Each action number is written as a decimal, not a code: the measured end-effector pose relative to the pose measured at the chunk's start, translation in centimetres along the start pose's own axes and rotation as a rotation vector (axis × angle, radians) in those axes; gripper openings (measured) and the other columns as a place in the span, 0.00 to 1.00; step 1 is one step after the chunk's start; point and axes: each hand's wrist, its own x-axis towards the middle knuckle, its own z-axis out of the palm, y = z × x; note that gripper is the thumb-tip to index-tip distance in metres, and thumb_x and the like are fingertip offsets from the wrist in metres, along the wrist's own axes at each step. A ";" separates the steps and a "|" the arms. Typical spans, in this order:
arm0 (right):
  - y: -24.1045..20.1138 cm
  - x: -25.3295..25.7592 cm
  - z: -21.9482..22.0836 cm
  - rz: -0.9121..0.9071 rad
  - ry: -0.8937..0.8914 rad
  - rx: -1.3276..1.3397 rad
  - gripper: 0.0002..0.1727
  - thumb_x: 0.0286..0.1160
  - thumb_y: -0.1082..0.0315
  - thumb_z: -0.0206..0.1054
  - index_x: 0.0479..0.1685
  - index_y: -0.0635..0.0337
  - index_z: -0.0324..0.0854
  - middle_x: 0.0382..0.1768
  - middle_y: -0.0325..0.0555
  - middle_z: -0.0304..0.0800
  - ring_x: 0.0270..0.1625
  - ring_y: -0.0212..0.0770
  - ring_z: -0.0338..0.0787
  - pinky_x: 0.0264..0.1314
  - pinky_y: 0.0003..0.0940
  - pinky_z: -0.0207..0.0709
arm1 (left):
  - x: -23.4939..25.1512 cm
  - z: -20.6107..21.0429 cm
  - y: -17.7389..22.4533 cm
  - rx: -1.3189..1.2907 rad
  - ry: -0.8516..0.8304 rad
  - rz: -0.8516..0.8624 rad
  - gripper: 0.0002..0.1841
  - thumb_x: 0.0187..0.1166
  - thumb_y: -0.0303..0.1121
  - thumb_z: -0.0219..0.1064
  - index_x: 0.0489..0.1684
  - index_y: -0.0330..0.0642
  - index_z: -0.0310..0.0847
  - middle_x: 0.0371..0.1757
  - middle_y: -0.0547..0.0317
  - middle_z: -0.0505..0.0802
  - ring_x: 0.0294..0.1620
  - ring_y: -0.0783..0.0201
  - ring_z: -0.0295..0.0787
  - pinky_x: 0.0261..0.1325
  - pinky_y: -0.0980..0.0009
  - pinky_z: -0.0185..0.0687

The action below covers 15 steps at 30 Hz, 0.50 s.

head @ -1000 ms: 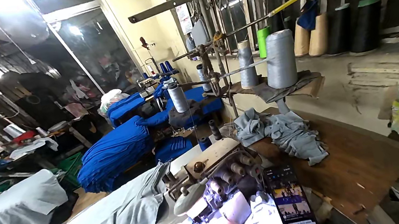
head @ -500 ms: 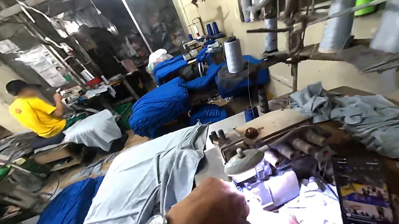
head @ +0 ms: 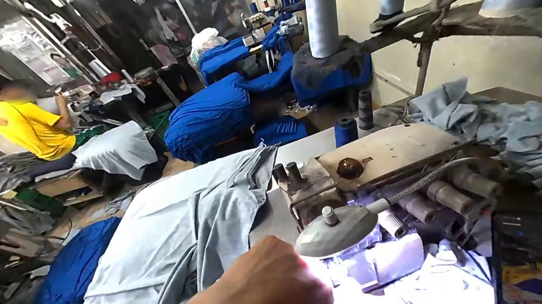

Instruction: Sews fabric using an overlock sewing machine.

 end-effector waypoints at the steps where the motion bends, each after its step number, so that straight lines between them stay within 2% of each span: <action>1: 0.1 0.0 -0.1 -0.003 -0.006 0.005 0.20 0.86 0.60 0.65 0.39 0.71 0.90 0.35 0.56 0.92 0.39 0.37 0.90 0.48 0.30 0.83 | 0.0 0.0 -0.1 -0.005 0.000 0.022 0.18 0.77 0.48 0.70 0.20 0.47 0.82 0.15 0.59 0.79 0.17 0.54 0.80 0.17 0.54 0.68; 5: 0.4 -0.1 -0.2 -0.015 -0.011 0.034 0.20 0.86 0.61 0.65 0.34 0.71 0.87 0.33 0.56 0.90 0.37 0.37 0.89 0.47 0.30 0.82 | 0.0 0.7 -0.1 -0.036 0.033 0.021 0.17 0.80 0.43 0.65 0.20 0.46 0.81 0.17 0.57 0.80 0.20 0.53 0.82 0.18 0.54 0.70; 8: 0.3 0.1 -0.5 -0.029 -0.031 0.032 0.18 0.85 0.61 0.65 0.39 0.70 0.90 0.40 0.57 0.93 0.44 0.39 0.92 0.55 0.34 0.84 | 0.1 1.5 0.3 -0.133 0.115 0.062 0.20 0.87 0.44 0.59 0.22 0.47 0.81 0.16 0.58 0.79 0.19 0.55 0.81 0.19 0.55 0.69; 11: 0.6 0.1 -0.6 -0.043 -0.035 0.049 0.20 0.86 0.58 0.65 0.40 0.70 0.90 0.43 0.58 0.93 0.46 0.40 0.92 0.58 0.36 0.84 | 0.0 1.6 0.7 -0.106 0.115 0.018 0.20 0.86 0.43 0.58 0.21 0.45 0.80 0.16 0.57 0.79 0.19 0.53 0.81 0.20 0.54 0.69; 15: 1.1 0.1 -0.4 -0.060 -0.048 0.075 0.20 0.86 0.58 0.65 0.38 0.68 0.89 0.40 0.56 0.93 0.45 0.39 0.92 0.56 0.36 0.85 | 0.0 2.3 1.5 -0.127 0.129 -0.036 0.19 0.88 0.40 0.57 0.24 0.43 0.83 0.21 0.52 0.84 0.22 0.50 0.83 0.21 0.52 0.70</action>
